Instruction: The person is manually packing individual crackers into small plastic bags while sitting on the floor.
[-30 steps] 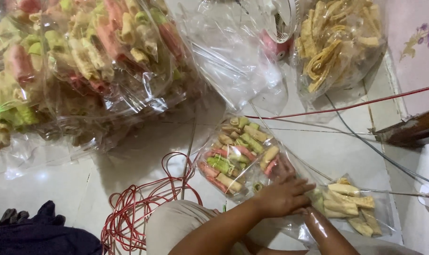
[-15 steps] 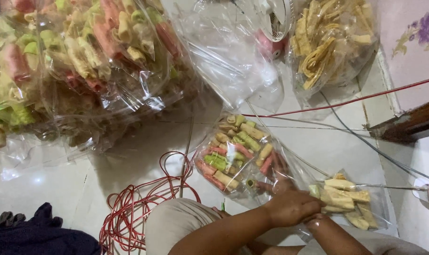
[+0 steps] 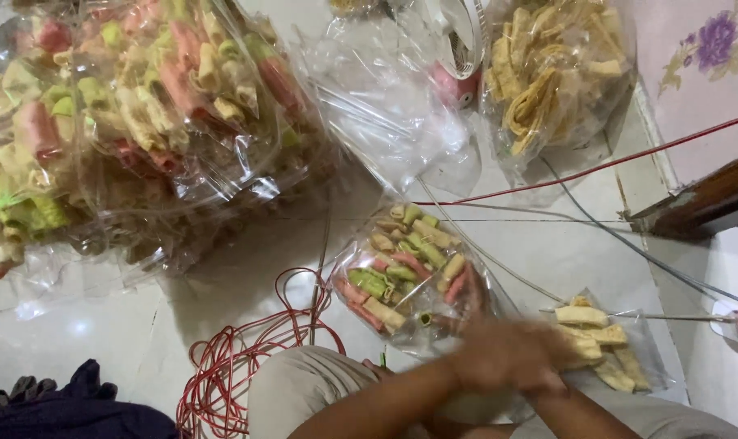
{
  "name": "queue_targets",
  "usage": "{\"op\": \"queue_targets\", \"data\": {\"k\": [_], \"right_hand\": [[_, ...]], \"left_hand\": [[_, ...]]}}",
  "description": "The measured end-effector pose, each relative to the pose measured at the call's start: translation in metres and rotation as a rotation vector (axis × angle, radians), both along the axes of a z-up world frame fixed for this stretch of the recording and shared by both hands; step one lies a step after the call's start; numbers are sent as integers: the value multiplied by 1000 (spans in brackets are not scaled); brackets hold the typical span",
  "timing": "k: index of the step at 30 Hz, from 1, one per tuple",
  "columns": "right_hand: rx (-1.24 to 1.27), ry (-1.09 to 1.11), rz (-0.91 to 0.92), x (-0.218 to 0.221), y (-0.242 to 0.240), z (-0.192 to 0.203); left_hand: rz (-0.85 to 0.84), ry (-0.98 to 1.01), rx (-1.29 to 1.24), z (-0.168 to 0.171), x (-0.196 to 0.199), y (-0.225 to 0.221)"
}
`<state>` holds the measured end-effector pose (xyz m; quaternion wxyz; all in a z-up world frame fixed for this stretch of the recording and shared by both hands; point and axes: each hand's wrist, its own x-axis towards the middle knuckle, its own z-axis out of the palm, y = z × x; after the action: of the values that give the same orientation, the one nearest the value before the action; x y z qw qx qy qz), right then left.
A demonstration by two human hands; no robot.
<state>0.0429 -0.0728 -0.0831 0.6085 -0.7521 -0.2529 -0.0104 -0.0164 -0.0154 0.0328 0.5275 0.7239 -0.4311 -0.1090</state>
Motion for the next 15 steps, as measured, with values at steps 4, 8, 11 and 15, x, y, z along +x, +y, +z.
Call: {"op": "queue_targets", "data": {"k": [4, 8, 11, 15], "right_hand": [[-727, 892, -614, -2, -2, 76], [-3, 764, -98, -7, -25, 29], [73, 659, -72, -3, -21, 46], [198, 795, -17, 10, -25, 6]], "left_hand": [[671, -3, 460, -27, 55, 92], [905, 107, 812, -81, 66, 120], [880, 19, 809, -80, 69, 107], [986, -78, 782, -82, 71, 105]]}}
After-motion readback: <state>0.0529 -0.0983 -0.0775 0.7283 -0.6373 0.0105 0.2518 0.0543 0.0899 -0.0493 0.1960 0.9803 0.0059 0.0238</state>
